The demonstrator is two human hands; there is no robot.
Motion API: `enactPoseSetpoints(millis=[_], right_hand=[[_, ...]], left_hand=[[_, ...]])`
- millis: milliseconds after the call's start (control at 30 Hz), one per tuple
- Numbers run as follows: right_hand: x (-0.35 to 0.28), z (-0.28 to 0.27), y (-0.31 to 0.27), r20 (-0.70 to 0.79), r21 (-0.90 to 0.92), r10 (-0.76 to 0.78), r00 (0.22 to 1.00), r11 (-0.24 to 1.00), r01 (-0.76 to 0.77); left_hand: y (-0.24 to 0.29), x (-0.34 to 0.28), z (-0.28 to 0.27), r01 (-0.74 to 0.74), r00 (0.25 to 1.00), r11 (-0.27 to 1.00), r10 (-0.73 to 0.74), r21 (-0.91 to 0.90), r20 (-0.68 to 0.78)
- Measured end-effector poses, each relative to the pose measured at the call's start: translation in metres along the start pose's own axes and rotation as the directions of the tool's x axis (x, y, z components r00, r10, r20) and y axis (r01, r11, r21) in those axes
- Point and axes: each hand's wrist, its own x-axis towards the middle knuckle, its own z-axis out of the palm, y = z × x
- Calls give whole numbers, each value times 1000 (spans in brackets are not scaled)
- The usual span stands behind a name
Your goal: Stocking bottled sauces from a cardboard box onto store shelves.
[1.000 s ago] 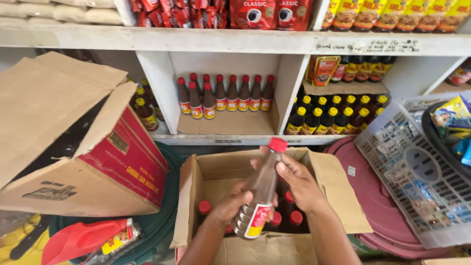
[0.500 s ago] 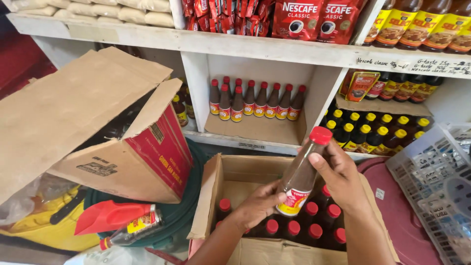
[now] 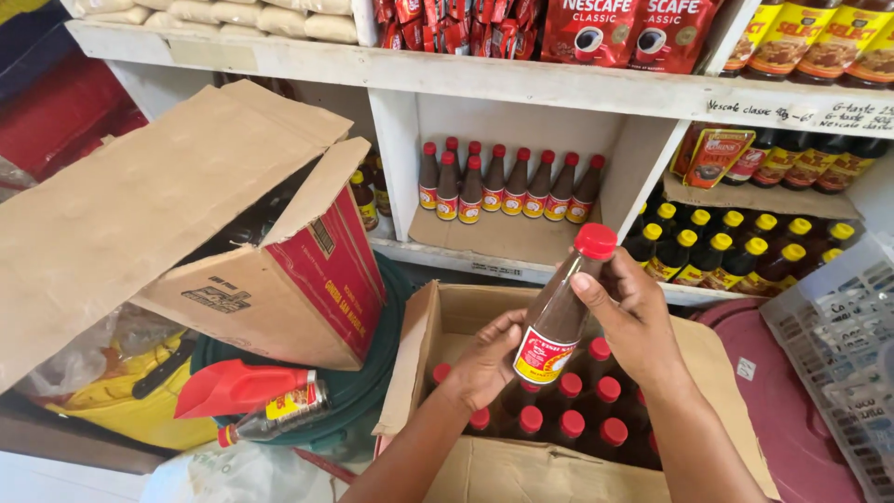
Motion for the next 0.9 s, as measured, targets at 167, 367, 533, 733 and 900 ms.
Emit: enactPoseSetpoints(millis=[167, 367, 533, 733, 900], right_hand=[[3, 2, -9, -4, -82, -40, 999, 996, 40], [15, 2, -11, -41, -200, -124, 991, 973, 114], [26, 10, -12, -18, -296, -132, 991, 948, 121], [35, 18, 10, -68, -325, -1, 998, 945, -21], [67, -6, 51, 14, -233, -35, 999, 972, 38]], left_hand=[[11, 4, 11, 8, 999, 996, -5, 85, -42], [58, 10, 17, -92, 974, 663, 216, 743, -72], [80, 11, 78, -143, 931, 306, 364, 941, 23], [81, 24, 103, 198, 945, -43, 274, 979, -179], [88, 59, 74, 61, 925, -51, 378, 997, -37]])
